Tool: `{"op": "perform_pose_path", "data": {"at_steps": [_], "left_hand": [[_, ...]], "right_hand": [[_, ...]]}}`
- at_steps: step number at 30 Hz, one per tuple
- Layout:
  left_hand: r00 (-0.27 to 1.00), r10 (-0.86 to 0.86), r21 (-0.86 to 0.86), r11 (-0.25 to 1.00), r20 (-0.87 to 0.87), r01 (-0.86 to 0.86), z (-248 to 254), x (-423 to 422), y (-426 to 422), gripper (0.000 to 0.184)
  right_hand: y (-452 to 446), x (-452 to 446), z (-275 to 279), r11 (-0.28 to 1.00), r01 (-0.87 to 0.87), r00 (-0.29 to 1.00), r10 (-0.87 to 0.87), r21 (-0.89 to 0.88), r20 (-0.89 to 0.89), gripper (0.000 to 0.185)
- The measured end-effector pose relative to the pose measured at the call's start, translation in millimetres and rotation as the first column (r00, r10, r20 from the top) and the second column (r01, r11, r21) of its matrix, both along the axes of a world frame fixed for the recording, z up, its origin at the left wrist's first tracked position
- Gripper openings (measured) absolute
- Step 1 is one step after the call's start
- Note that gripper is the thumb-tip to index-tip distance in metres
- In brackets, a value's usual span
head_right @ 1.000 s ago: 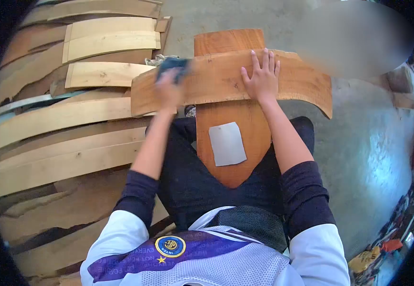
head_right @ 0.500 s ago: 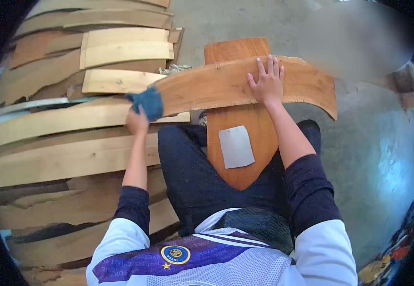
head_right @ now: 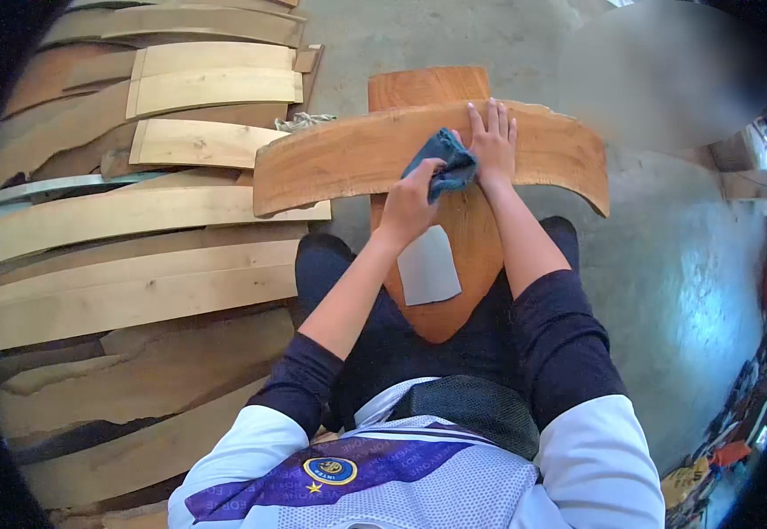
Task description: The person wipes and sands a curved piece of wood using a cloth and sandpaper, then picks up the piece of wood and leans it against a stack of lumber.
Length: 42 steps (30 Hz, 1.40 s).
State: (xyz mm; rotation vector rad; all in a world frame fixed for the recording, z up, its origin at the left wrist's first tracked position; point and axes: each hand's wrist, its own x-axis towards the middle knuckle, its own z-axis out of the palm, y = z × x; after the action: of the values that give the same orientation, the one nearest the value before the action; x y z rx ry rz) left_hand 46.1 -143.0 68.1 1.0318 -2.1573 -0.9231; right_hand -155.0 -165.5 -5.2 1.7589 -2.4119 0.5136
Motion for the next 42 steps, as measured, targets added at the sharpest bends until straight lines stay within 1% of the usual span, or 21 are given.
{"op": "perform_pose_path", "data": {"at_steps": [2, 4, 8, 11, 13, 15, 17, 18, 23, 24, 26, 27, 28, 29, 30, 31, 37, 38, 39, 40, 42], "left_hand": [[0.993, 0.054, -0.084, 0.994, -0.107, -0.064, -7.0, 19.6, -12.1, 0.056], [0.967, 0.242, -0.286, 0.935, 0.083, -0.21, -16.1, 77.8, -41.7, 0.06], [0.594, 0.715, -0.127, 0.672, 0.369, -0.73, 6.1, 216.9, -90.1, 0.054], [0.229, 0.926, -0.351, 0.33, 0.3, -0.876, 14.6, 272.5, -102.9, 0.04], [0.309, 0.933, -0.345, 0.355, 0.185, -0.869, 22.7, 240.6, -102.4, 0.035], [0.572, 0.817, -0.228, 0.573, 0.074, -0.788, 10.7, 172.1, -90.9, 0.032], [0.855, 0.514, -0.412, 0.795, 0.067, -0.445, -25.5, 94.9, -67.8, 0.028], [0.915, 0.365, -0.334, 0.895, 0.17, -0.295, -32.9, 58.4, -50.7, 0.036], [0.988, 0.066, 0.116, 0.992, -0.139, -0.05, 4.8, -37.3, 0.6, 0.035], [0.965, 0.127, 0.138, 0.986, -0.228, -0.097, -7.0, -26.6, -8.7, 0.028], [0.922, 0.364, 0.533, 0.81, -0.129, -0.245, 2.6, 26.6, -28.0, 0.035], [0.887, 0.407, 0.459, 0.845, -0.217, -0.275, -24.1, 65.9, -43.4, 0.035], [0.878, 0.472, 0.449, 0.804, -0.082, -0.39, -11.6, 103.5, -50.5, 0.036], [0.805, 0.593, 0.168, 0.794, -0.004, -0.584, -45.6, 154.1, -66.5, 0.034], [0.772, 0.608, 0.231, 0.736, 0.186, -0.636, -11.7, 190.7, -69.7, 0.032], [0.585, 0.757, -0.027, 0.617, 0.291, -0.786, -8.7, 222.0, -71.4, 0.03], [0.351, 0.934, -0.329, 0.351, 0.059, -0.877, 5.6, 261.7, -64.6, 0.031], [0.49, 0.868, -0.22, 0.465, -0.081, -0.858, 7.9, 225.7, -56.4, 0.032], [0.577, 0.815, -0.157, 0.578, 0.058, -0.801, 20.8, 186.3, -44.4, 0.033], [0.736, 0.671, -0.37, 0.708, 0.089, -0.602, -5.3, 167.7, -43.3, 0.036], [0.902, 0.362, -0.169, 0.929, 0.235, -0.329, -9.8, 94.9, -23.8, 0.048]], "right_hand": [[3.2, 5.8, 9.8, 1.0, 0.014, 1.0, -0.014, 0.01, 0.002, 0.068], [3.7, 9.1, 16.2, 1.0, 0.018, 1.0, -0.018, 0.019, 0.007, 0.068], [5.1, 9.7, 19.5, 0.999, 0.026, 0.999, -0.027, 0.031, 0.018, 0.067], [5.3, 9.0, 19.4, 0.999, 0.028, 0.999, -0.029, 0.027, 0.019, 0.067], [5.7, 10.6, 19.8, 0.999, 0.026, 0.999, -0.026, 0.024, 0.025, 0.066], [5.3, 9.8, 19.2, 1.0, 0.02, 0.999, -0.02, 0.013, 0.029, 0.066], [3.5, 7.4, 19.4, 1.0, 0.024, 0.999, -0.024, 0.012, 0.025, 0.064], [3.8, 9.4, 17.0, 1.0, 0.025, 0.999, -0.025, 0.015, 0.032, 0.064], [3.9, -9.1, -6.3, 0.999, -0.022, 0.998, 0.019, -0.042, -0.068, 0.059], [3.1, -2.8, 2.8, 0.999, -0.007, 1.0, 0.006, -0.035, -0.029, 0.059], [2.9, 7.1, 10.9, 0.999, 0.016, 1.0, -0.015, -0.039, 0.027, 0.06], [1.4, 8.8, 11.4, 0.999, 0.011, 0.999, -0.01, -0.04, 0.031, 0.061], [1.0, 8.6, 11.2, 0.999, 0.012, 0.999, -0.011, -0.04, 0.034, 0.061], [2.6, 7.2, 10.1, 0.999, 0.019, 0.999, -0.017, -0.036, 0.037, 0.062], [3.9, 6.3, 10.5, 0.999, 0.02, 0.999, -0.019, -0.033, 0.038, 0.062], [3.0, 6.8, 12.7, 0.999, 0.022, 0.999, -0.02, -0.031, 0.038, 0.062], [4.7, 8.7, 14.0, 0.999, 0.033, 0.999, -0.033, 0.005, 0.013, 0.062], [3.7, 8.9, 15.0, 0.999, 0.036, 0.999, -0.036, 0.019, 0.003, 0.062], [3.2, 8.4, 14.1, 0.999, 0.032, 0.999, -0.032, 0.002, 0.01, 0.062], [2.8, 8.1, 12.4, 1.0, 0.026, 1.0, -0.026, -0.017, 0.016, 0.062], [4.4, 8.8, 12.2, 0.999, 0.018, 0.999, -0.017, -0.037, 0.028, 0.062]]}}
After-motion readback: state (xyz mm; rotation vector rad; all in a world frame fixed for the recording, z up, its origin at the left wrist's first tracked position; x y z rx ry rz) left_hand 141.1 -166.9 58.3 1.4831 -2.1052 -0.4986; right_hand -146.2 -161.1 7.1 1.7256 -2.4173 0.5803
